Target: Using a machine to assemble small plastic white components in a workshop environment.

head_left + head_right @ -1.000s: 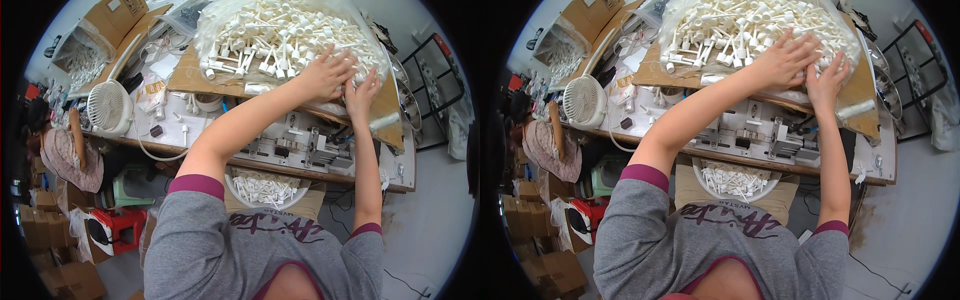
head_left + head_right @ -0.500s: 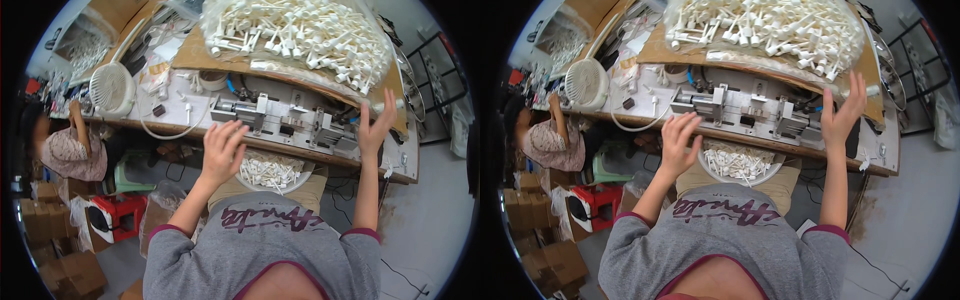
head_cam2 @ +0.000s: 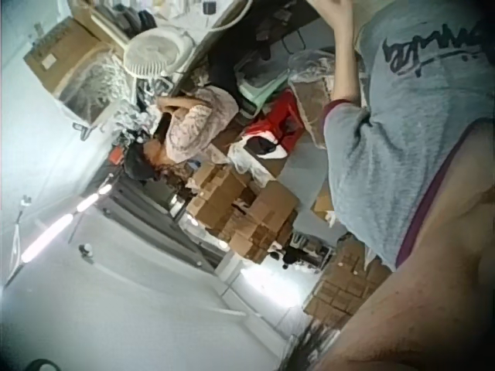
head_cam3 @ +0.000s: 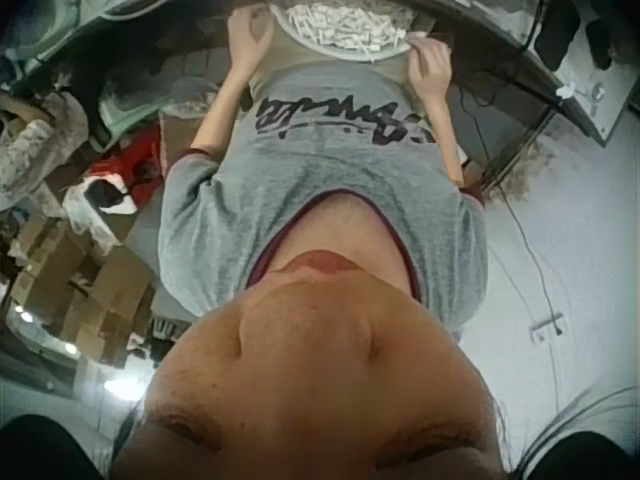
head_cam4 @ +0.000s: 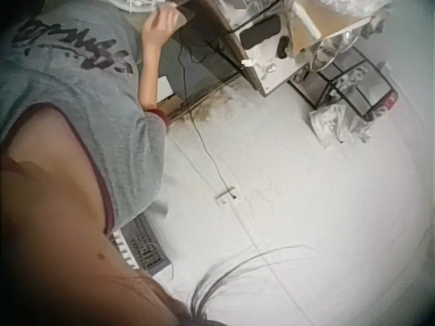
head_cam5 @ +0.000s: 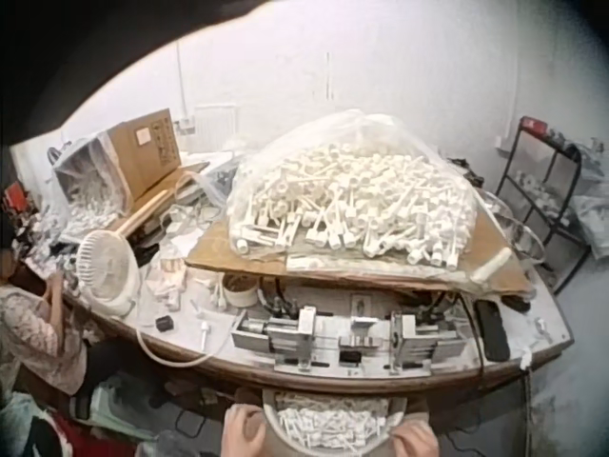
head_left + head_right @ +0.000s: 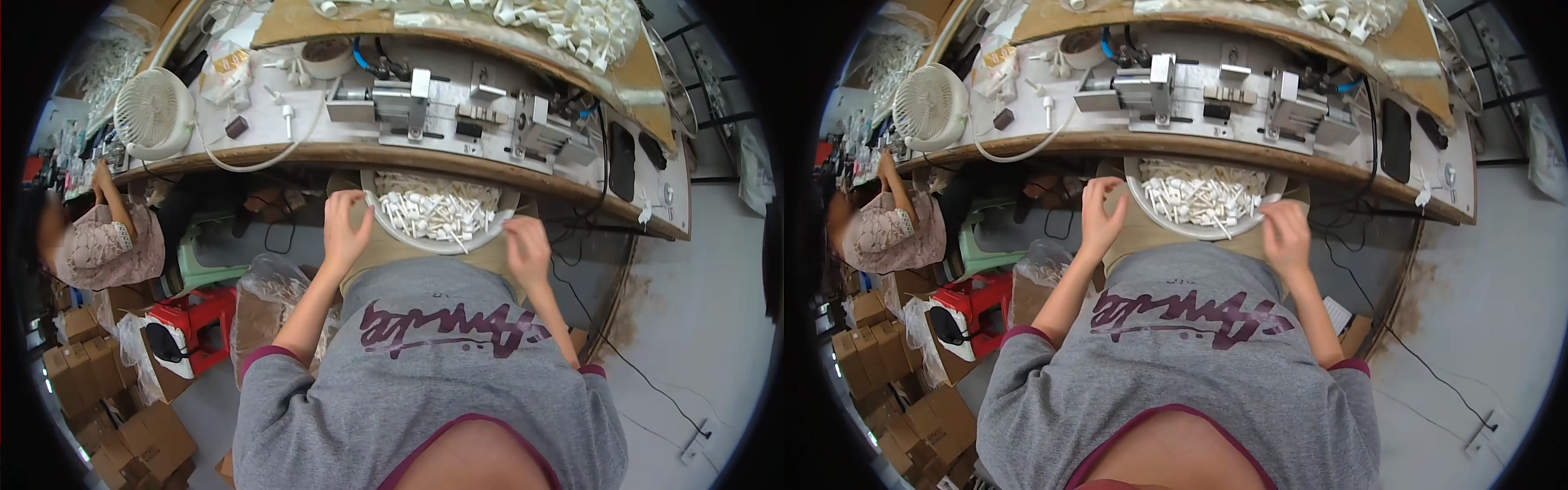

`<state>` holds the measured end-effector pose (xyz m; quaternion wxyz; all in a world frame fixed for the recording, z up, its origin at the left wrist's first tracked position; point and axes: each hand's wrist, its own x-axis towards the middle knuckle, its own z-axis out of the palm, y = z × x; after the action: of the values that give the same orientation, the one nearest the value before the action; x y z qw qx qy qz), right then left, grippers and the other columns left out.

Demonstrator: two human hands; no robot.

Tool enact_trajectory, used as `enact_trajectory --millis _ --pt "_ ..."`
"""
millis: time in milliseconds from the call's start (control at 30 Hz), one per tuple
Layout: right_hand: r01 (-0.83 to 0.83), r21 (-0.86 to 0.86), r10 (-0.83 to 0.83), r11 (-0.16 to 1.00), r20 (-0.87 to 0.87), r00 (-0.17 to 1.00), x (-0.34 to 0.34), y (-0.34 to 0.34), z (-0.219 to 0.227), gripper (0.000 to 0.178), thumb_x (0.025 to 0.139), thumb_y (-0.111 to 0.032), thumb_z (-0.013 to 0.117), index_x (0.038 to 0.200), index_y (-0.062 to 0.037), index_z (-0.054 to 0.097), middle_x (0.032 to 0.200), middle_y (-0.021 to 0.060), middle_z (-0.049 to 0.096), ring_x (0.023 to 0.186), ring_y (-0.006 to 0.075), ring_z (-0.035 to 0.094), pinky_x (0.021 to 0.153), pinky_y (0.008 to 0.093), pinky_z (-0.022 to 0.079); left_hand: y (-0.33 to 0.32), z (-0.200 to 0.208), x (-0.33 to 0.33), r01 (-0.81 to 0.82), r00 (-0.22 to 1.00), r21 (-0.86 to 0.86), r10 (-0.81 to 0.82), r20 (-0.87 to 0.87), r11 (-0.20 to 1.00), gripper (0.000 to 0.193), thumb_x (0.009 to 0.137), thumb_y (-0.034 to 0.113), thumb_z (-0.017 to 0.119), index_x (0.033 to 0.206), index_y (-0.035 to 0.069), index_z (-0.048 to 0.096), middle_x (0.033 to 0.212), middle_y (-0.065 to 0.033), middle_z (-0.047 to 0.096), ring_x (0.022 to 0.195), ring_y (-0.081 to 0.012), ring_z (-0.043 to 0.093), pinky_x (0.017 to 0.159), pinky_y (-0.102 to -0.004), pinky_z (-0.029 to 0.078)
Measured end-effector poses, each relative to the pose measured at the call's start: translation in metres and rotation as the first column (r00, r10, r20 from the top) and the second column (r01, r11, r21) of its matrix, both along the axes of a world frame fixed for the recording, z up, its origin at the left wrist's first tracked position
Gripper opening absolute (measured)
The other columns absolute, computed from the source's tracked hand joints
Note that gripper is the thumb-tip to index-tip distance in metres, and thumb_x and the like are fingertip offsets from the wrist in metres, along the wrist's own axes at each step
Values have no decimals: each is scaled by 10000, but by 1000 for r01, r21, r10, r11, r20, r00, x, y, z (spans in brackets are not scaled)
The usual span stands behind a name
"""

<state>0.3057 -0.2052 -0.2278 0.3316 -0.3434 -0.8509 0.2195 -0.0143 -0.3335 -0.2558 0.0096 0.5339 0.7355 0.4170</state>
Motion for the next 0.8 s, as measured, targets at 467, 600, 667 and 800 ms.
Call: enact_trajectory --millis 467,600,667,800 --pt "156 -345 -25 926 355 935 -9 -35 -107 211 812 -117 699 1004 -43 651 953 138 678 904 349 657 758 442 534 21 -112 -7 -31 960 -712 220 175 701 610 924 313 579 1400 -41 437 1054 -321 672 980 -460 666 850 -528 525" --pt "56 -372 121 927 437 891 -25 -30 -119 208 773 -76 672 979 -67 643 901 144 684 896 340 664 753 457 541 19 -99 5 -83 974 -780 217 69 620 602 899 371 633 1344 -12 501 1098 -272 676 965 -425 681 807 -504 549" --pt "-35 -363 200 931 430 880 -32 -27 -110 217 757 -62 657 973 -72 640 874 144 685 895 328 666 753 453 545 19 -85 -1 -80 994 -762 104 -16 643 579 883 404 658 1283 -1 557 1080 -248 682 942 -413 688 802 -493 555" --pt "-37 -211 150 977 552 820 -42 -14 -63 273 772 -193 736 988 -65 628 955 136 696 908 305 669 775 427 550 12 -48 -11 52 994 -777 -106 -19 627 474 894 434 670 1179 55 673 991 -178 714 901 -358 692 768 -438 546"
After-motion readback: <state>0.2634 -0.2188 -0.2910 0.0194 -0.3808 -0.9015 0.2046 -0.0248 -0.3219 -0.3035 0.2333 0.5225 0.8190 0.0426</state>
